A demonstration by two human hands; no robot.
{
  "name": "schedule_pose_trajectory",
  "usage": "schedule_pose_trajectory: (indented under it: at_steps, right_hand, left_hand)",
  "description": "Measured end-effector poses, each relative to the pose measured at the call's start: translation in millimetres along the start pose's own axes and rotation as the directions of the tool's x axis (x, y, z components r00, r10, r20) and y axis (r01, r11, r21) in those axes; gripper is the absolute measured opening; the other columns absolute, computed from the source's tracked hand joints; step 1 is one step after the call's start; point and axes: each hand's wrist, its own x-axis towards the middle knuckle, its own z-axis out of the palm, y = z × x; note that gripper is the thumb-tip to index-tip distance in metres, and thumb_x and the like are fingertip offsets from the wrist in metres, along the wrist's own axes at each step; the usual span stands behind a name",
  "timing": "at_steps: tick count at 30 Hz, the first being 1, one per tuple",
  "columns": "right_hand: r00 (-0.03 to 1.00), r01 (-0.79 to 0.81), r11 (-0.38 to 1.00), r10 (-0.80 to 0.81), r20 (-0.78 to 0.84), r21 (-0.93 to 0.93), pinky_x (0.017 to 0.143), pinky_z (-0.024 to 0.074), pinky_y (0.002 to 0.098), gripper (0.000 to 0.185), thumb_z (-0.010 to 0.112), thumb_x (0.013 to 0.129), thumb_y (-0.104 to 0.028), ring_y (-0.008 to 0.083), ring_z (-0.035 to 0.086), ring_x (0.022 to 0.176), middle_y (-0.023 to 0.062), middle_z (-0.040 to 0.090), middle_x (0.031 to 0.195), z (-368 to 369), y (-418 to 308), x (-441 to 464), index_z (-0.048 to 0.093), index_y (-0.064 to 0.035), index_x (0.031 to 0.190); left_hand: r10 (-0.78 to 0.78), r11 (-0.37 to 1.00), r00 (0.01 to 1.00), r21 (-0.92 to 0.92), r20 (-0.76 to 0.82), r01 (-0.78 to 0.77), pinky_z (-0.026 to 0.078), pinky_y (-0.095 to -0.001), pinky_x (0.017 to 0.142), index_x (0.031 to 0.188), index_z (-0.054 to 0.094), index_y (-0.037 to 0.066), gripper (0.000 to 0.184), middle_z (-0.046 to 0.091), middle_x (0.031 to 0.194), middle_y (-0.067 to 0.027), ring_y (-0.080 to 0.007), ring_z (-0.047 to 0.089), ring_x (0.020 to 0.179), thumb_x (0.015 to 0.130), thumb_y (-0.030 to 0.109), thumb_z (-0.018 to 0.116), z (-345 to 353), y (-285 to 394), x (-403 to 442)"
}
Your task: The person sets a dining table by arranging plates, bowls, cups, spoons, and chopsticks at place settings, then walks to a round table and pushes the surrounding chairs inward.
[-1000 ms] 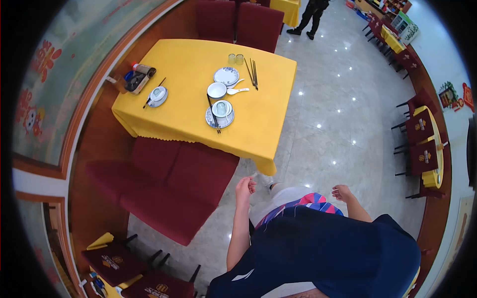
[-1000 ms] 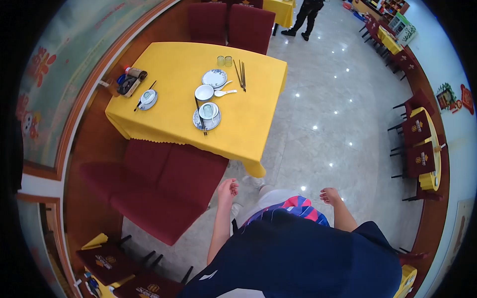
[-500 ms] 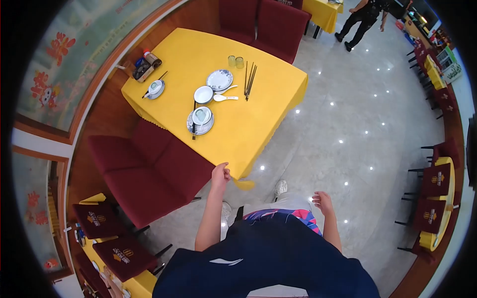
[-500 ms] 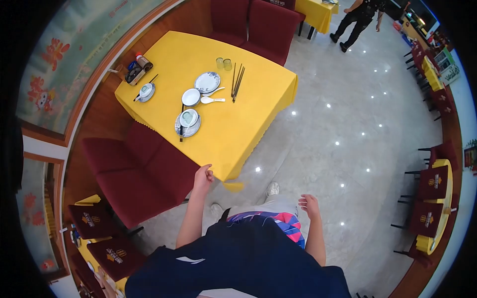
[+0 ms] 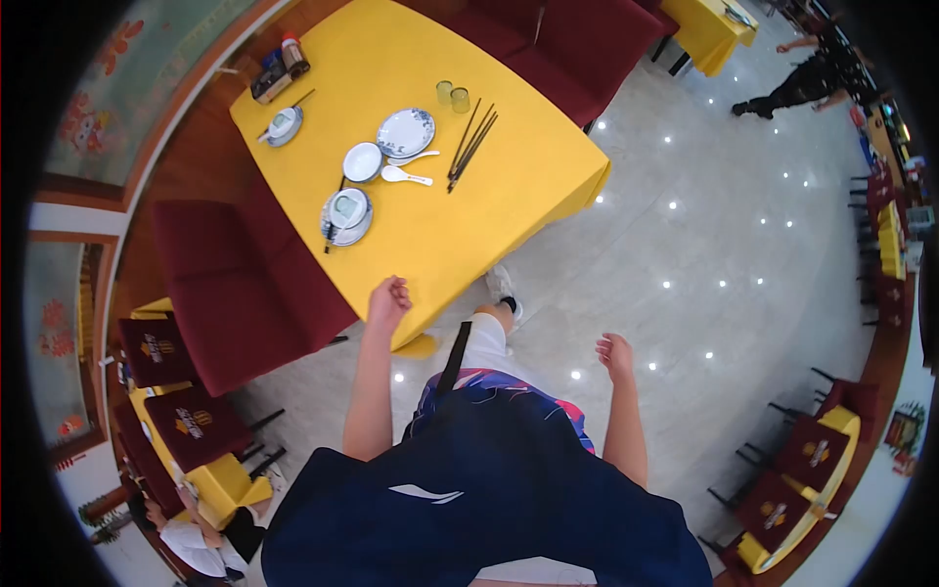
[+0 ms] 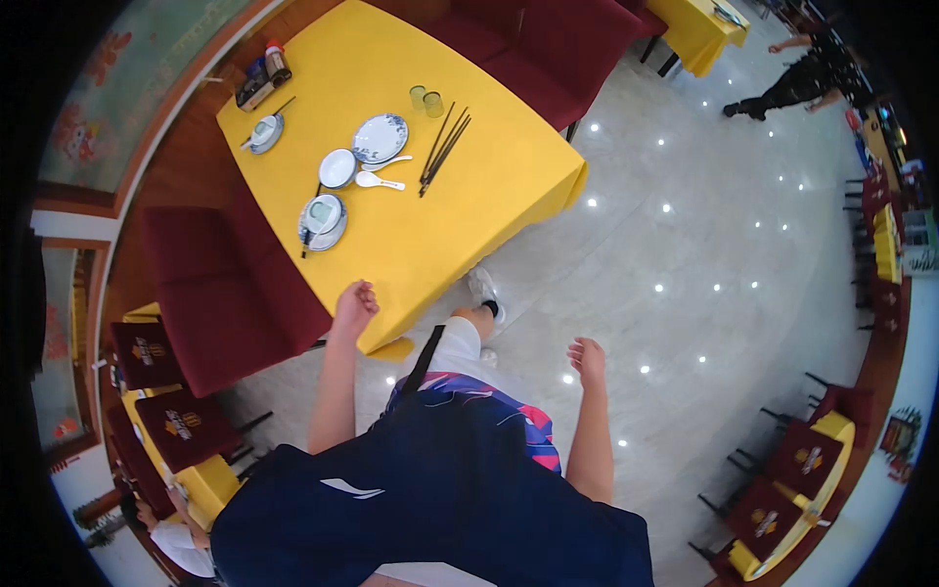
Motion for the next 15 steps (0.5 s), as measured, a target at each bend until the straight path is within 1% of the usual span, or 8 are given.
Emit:
schedule_pose_trajectory:
  at_steps: [5, 7, 9, 10, 11, 13, 14, 15]
  right_hand:
    - [0.99, 0.075, 0.966, -0.042, 0.134, -0.247, 0.06, 0.0468, 0.0265, 0.027, 0.051, 0.092, -0.026, 0.0142, 0.062, 0.071, 0.0062, 0.066, 0.085, 46.4, -114.9, 54.8, 0.06, -0.0072, 0.109]
    - [0.96, 0.069, 0.825, 0.098, 0.262, -0.561, 0.063, 0.0482, 0.0277, 0.026, 0.05, 0.093, -0.026, 0.0144, 0.064, 0.073, 0.0063, 0.067, 0.088, 52.2, -152.6, 60.5, 0.061, -0.0083, 0.11]
    - [0.937, 0.077, 0.712, 0.189, 0.295, -0.698, 0.064, 0.049, 0.0287, 0.026, 0.05, 0.093, -0.026, 0.0146, 0.065, 0.074, 0.0067, 0.067, 0.088, 43.9, -194.4, 79.9, 0.062, -0.0087, 0.108]
    - [0.939, 0.065, 0.666, 0.213, 0.272, -0.743, 0.063, 0.0489, 0.0288, 0.026, 0.05, 0.093, -0.026, 0.0147, 0.065, 0.073, 0.0068, 0.068, 0.087, 37.4, -214.0, 92.0, 0.062, -0.0086, 0.108]
    - [0.94, 0.054, 0.622, 0.233, 0.251, -0.781, 0.063, 0.0488, 0.0289, 0.025, 0.05, 0.093, -0.026, 0.0149, 0.065, 0.072, 0.007, 0.068, 0.086, 31.3, -231.6, 103.2, 0.062, -0.0085, 0.107]
    - [0.96, 0.054, 0.634, 0.178, 0.214, -0.771, 0.062, 0.0486, 0.029, 0.025, 0.051, 0.093, -0.026, 0.015, 0.064, 0.071, 0.0068, 0.068, 0.084, 20.3, -266.6, 126.1, 0.063, -0.0089, 0.106]
    - [0.976, 0.033, 0.644, 0.144, 0.164, -0.764, 0.061, 0.0484, 0.029, 0.025, 0.051, 0.093, -0.027, 0.0151, 0.064, 0.071, 0.0067, 0.068, 0.084, 16.3, -283.8, 138.7, 0.063, -0.0091, 0.106]
    - [0.988, 0.016, 0.656, 0.107, 0.114, -0.755, 0.061, 0.0481, 0.0291, 0.025, 0.052, 0.093, -0.028, 0.0153, 0.064, 0.07, 0.0067, 0.068, 0.083, 16.0, -301.5, 150.4, 0.063, -0.0094, 0.106]
  left_hand:
    - [0.05, 0.994, 0.994, -0.092, -0.098, -0.059, 0.038, -0.0246, 0.052, 0.079, 0.057, 0.011, 0.022, 0.048, 0.061, 0.0012, -0.0098, 0.042, 0.053, 0.093, 0.027, 0.054, 33.8, 21.8, 94.5]
    - [0.076, 0.978, 0.992, -0.189, -0.099, -0.093, 0.038, -0.0255, 0.054, 0.087, 0.061, 0.009, 0.022, 0.05, 0.063, 0.0002, -0.0108, 0.044, 0.055, 0.093, 0.029, 0.055, 64.2, 30.4, 123.6]
    - [0.177, 0.982, 0.975, -0.04, -0.133, -0.184, 0.041, -0.0261, 0.057, 0.098, 0.064, 0.006, 0.023, 0.054, 0.066, -0.0004, -0.011, 0.049, 0.058, 0.092, 0.028, 0.058, 100.2, 38.6, 149.3]
    - [0.303, 0.946, 0.932, 0.182, -0.197, -0.269, 0.044, -0.0278, 0.059, 0.101, 0.064, 0.005, 0.024, 0.056, 0.069, -0.0019, -0.0128, 0.052, 0.061, 0.091, 0.027, 0.06, 123.5, 38.2, 166.2]
    - [0.433, 0.855, 0.873, 0.408, -0.223, -0.32, 0.047, -0.0295, 0.062, 0.104, 0.063, 0.004, 0.025, 0.059, 0.072, -0.0033, -0.0146, 0.056, 0.064, 0.09, 0.025, 0.062, 147.6, 38.1, 181.7]
    - [0.809, 0.286, 0.585, 0.829, 0.06, -0.48, 0.05, -0.036, 0.074, 0.111, 0.061, 0.002, 0.035, 0.06, 0.089, -0.0116, -0.0253, 0.061, 0.083, 0.083, 0.02, 0.069, 190.5, 37.1, 206.4]
    - [0.81, 0.294, 0.585, 0.833, 0.043, -0.469, 0.05, -0.036, 0.074, 0.111, 0.061, 0.002, 0.035, 0.06, 0.089, -0.0116, -0.0253, 0.061, 0.083, 0.083, 0.02, 0.069, 210.2, 40.3, 213.7]
    - [0.84, 0.069, 0.519, 0.916, 0.161, -0.396, 0.049, -0.0385, 0.079, 0.115, 0.058, 0.003, 0.042, 0.058, 0.098, -0.0134, -0.0281, 0.058, 0.092, 0.08, 0.02, 0.071, 229.7, 45.5, 221.7]
